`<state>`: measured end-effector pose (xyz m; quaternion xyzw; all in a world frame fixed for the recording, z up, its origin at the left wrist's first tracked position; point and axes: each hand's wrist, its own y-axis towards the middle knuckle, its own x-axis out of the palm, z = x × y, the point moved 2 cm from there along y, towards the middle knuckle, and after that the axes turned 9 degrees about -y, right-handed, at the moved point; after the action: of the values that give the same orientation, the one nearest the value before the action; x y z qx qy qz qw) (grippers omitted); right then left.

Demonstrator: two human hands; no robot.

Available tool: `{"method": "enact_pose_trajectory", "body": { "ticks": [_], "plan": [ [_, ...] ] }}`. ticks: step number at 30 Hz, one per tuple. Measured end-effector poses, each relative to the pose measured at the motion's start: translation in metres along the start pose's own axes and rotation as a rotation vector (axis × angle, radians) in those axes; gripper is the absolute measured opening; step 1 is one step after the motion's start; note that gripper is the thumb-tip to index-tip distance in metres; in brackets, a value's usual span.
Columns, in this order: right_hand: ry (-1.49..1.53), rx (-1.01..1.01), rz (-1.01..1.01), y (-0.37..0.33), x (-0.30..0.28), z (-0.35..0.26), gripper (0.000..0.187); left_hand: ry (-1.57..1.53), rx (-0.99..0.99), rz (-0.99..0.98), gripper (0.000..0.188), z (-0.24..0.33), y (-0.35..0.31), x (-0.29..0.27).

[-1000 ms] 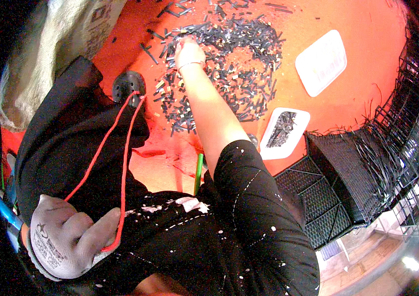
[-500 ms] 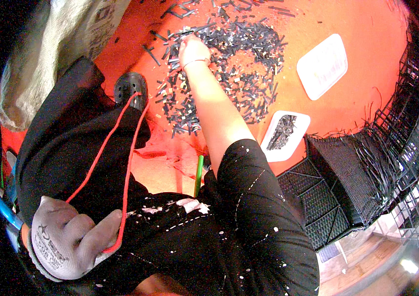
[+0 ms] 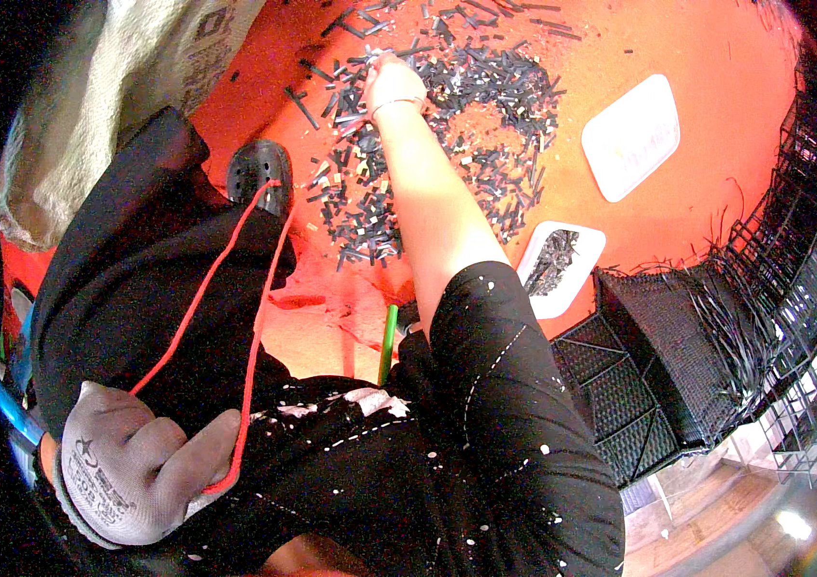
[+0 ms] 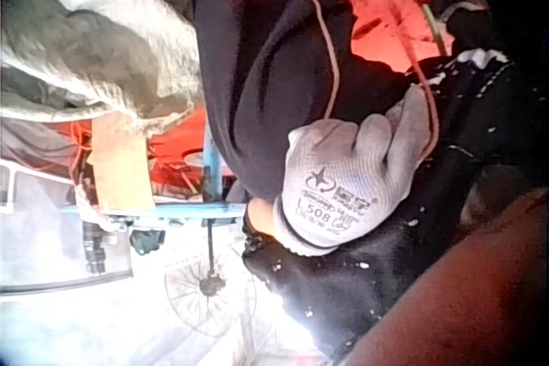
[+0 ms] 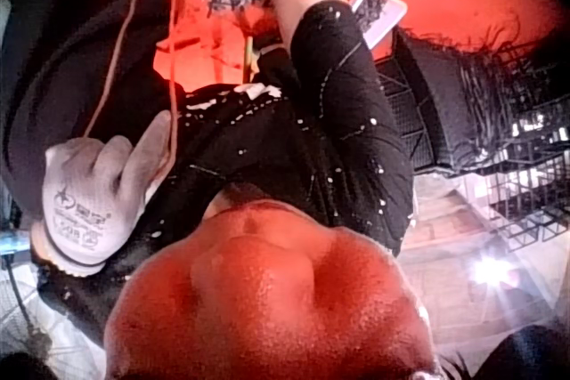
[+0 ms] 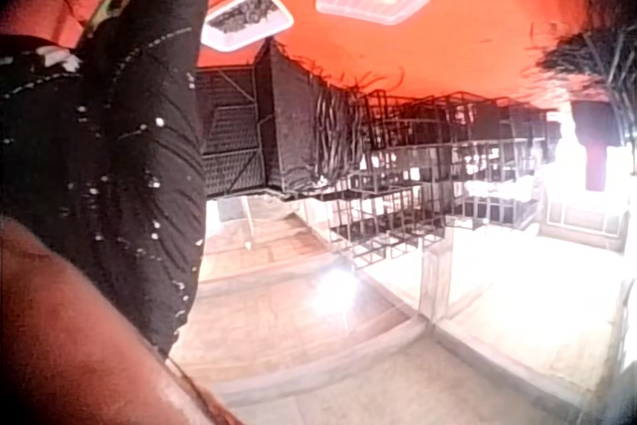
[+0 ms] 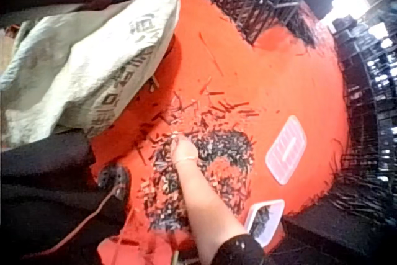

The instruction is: The person sits on the floor and sorts small black fasteners from a large pile on an orange mat. They pick up individual fasteners, inspect them, and place them into a white container. The person also handles a red cable, occasionally manipulating it with gloved hands.

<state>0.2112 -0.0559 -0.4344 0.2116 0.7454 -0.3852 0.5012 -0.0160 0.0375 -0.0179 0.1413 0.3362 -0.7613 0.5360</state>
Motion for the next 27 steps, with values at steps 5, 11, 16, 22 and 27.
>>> {"method": "enact_pose_trajectory", "body": {
  "ticks": [5,11,16,22,27],
  "plan": [
    [0.038,-0.040,-0.042,0.007,0.005,0.011,0.023,0.018,0.060,0.002,0.054,-0.008,0.005,0.000],
    [0.022,-0.136,-0.068,-0.001,-0.005,-0.027,0.024,0.010,-0.013,0.010,0.052,0.000,-0.001,-0.001],
    [-0.030,-0.108,-0.032,0.005,0.001,-0.015,0.027,0.013,0.015,0.047,0.051,-0.003,-0.001,0.000],
    [0.067,0.009,0.090,0.004,-0.008,0.013,0.021,0.025,0.016,0.032,0.052,-0.003,-0.001,-0.002],
    [0.137,0.000,0.198,-0.011,-0.011,0.014,0.020,-0.015,0.013,0.025,0.052,-0.004,0.000,-0.002]
  ]
}}
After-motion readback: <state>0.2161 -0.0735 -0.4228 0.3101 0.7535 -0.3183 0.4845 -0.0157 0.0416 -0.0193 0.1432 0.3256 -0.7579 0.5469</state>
